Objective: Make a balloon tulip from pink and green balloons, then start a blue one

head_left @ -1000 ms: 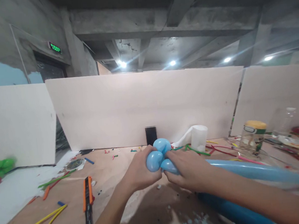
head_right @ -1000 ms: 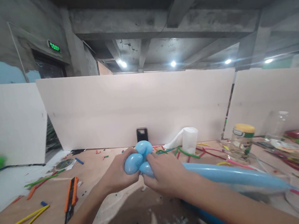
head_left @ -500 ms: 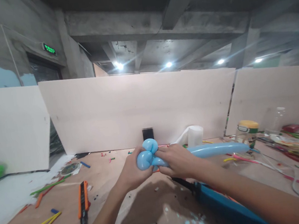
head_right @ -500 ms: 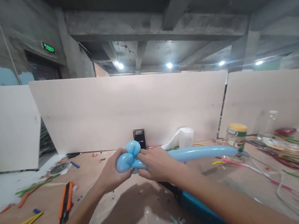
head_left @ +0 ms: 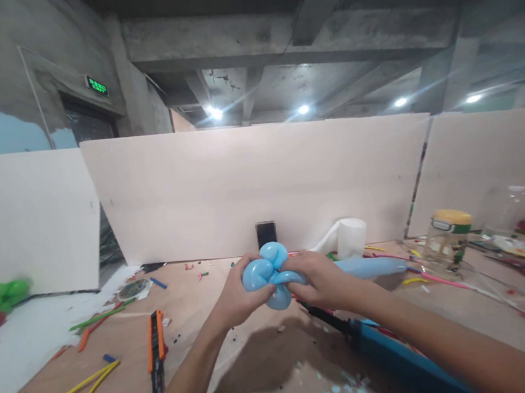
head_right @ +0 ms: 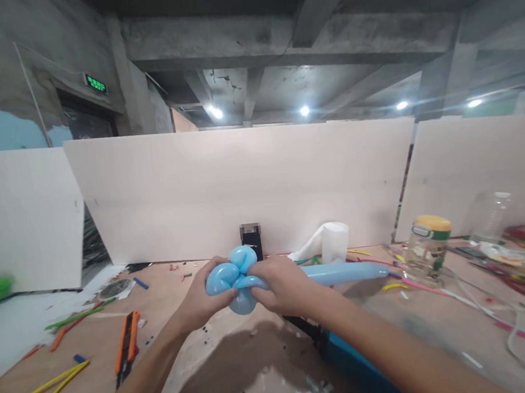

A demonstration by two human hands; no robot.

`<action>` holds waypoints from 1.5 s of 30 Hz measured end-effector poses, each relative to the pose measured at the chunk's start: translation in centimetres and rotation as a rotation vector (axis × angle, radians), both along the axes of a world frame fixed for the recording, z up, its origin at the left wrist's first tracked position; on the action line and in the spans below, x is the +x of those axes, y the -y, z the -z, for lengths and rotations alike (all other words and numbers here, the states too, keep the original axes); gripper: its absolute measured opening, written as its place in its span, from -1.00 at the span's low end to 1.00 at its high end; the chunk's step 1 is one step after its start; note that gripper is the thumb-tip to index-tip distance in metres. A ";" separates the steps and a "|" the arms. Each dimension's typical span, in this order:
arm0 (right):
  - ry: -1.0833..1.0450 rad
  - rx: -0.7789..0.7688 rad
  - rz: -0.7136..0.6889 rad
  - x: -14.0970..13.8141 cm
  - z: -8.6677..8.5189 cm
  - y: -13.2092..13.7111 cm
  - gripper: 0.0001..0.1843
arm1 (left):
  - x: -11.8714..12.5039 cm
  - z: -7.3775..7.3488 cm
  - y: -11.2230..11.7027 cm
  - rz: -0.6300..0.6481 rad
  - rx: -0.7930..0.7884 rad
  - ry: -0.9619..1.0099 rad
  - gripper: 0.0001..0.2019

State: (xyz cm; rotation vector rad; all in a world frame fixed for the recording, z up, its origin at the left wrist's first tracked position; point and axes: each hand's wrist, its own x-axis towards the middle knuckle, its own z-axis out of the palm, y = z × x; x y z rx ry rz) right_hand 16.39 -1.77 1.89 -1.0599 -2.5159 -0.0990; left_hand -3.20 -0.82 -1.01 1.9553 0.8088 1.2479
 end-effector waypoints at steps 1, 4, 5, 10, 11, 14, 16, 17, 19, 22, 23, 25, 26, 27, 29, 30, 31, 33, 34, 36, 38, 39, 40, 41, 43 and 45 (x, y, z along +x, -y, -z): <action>-0.009 0.002 0.001 0.0 0.0 0.1 -0.85 | 0.1 -0.1 0.1 0.004 0.007 0.004 -0.70; -0.005 0.017 0.016 0.0 0.0 0.4 -0.84 | 0.3 -0.2 0.2 -0.030 0.049 -0.009 -0.74; 0.003 0.022 0.028 -0.1 0.0 0.5 -0.83 | 0.3 -0.1 0.3 -0.059 0.068 -0.028 -0.75; 0.056 -0.006 0.063 -0.2 -0.5 1.1 -0.78 | 0.5 -0.2 0.6 -0.175 0.141 -0.141 -0.77; 0.063 -0.012 0.055 -0.1 -0.6 1.2 -0.75 | 0.5 -0.2 0.7 -0.175 0.146 -0.152 -0.76; 0.076 0.000 0.054 -0.1 -0.9 1.5 -0.73 | 0.4 -0.5 0.8 -0.142 0.127 -0.175 -0.75; 0.098 0.034 0.068 -0.2 -1.0 1.7 -0.77 | 0.2 -0.7 0.8 -0.073 0.077 -0.187 -0.74; 0.112 0.055 0.067 -0.2 -1.0 1.7 -0.79 | 0.0 -0.8 0.8 -0.030 0.047 -0.181 -0.73; 0.138 0.103 0.049 -0.3 -0.9 1.8 -0.82 | -0.2 -0.9 0.7 0.054 -0.006 -0.136 -0.69; 0.147 0.179 0.018 -0.3 -0.8 1.5 -0.86 | 0.0 -0.6 0.7 0.144 -0.073 -0.019 -0.62; 0.141 0.209 0.015 -0.2 -0.7 1.5 -0.87 | 0.2 -0.5 0.8 0.159 -0.106 0.041 -0.62; 0.118 0.275 0.017 -0.2 -0.6 1.3 -0.87 | 0.9 -0.2 0.9 0.145 -0.202 0.224 -0.62; 0.105 0.310 0.020 -0.2 -0.5 1.3 -0.87 | 1.3 -0.1 0.9 0.121 -0.266 0.335 -0.61; 0.097 0.340 0.021 -0.3 -0.3 1.2 -0.87 | 1.6 -0.1 1.0 0.104 -0.336 0.434 -0.58; 0.107 0.383 0.005 -0.4 0.1 1.1 -0.90 | 2.0 -0.2 1.1 0.134 -0.459 0.534 -0.49; 0.121 0.398 -0.008 -0.4 0.4 1.0 -0.92 | 2.0 -0.3 1.1 0.182 -0.503 0.524 -0.46; 0.139 0.411 -0.022 -0.5 0.7 0.9 -0.93 | 1.9 -0.4 1.1 0.227 -0.529 0.490 -0.47; 0.186 0.447 -0.053 -0.6 1.4 0.7 -0.94 | 1.7 -0.6 1.0 0.247 -0.543 0.415 -0.56; 0.209 0.468 -0.067 -0.6 1.7 0.7 -0.93 | 1.5 -0.6 0.9 0.218 -0.541 0.389 -0.59; 0.248 0.491 -0.096 -0.7 2.0 0.7 -0.93 | 1.2 -0.4 0.6 0.161 -0.523 0.364 -0.63; 0.255 0.464 -0.102 -0.8 1.9 0.9 -0.93 | 0.9 -0.2 0.2 0.190 -0.481 0.347 -0.62; 0.241 0.433 -0.089 -0.8 1.7 1.1 -0.93 | 0.8 -0.1 0.1 0.228 -0.453 0.342 -0.60; 0.221 0.393 -0.071 -0.8 1.4 1.4 -0.91 | 0.7 0.0 0.0 0.262 -0.425 0.340 -0.57; 0.196 0.348 -0.048 -0.8 1.1 1.7 -0.89 | 0.7 0.0 0.0 0.282 -0.403 0.341 -0.55; 0.133 0.253 0.004 -0.7 0.4 2.1 -0.86 | 0.8 0.0 -0.1 0.286 -0.378 0.350 -0.56; 0.072 0.167 0.054 -0.6 -0.2 2.4 -0.84 | 1.0 -0.1 0.1 0.254 -0.342 0.361 -0.62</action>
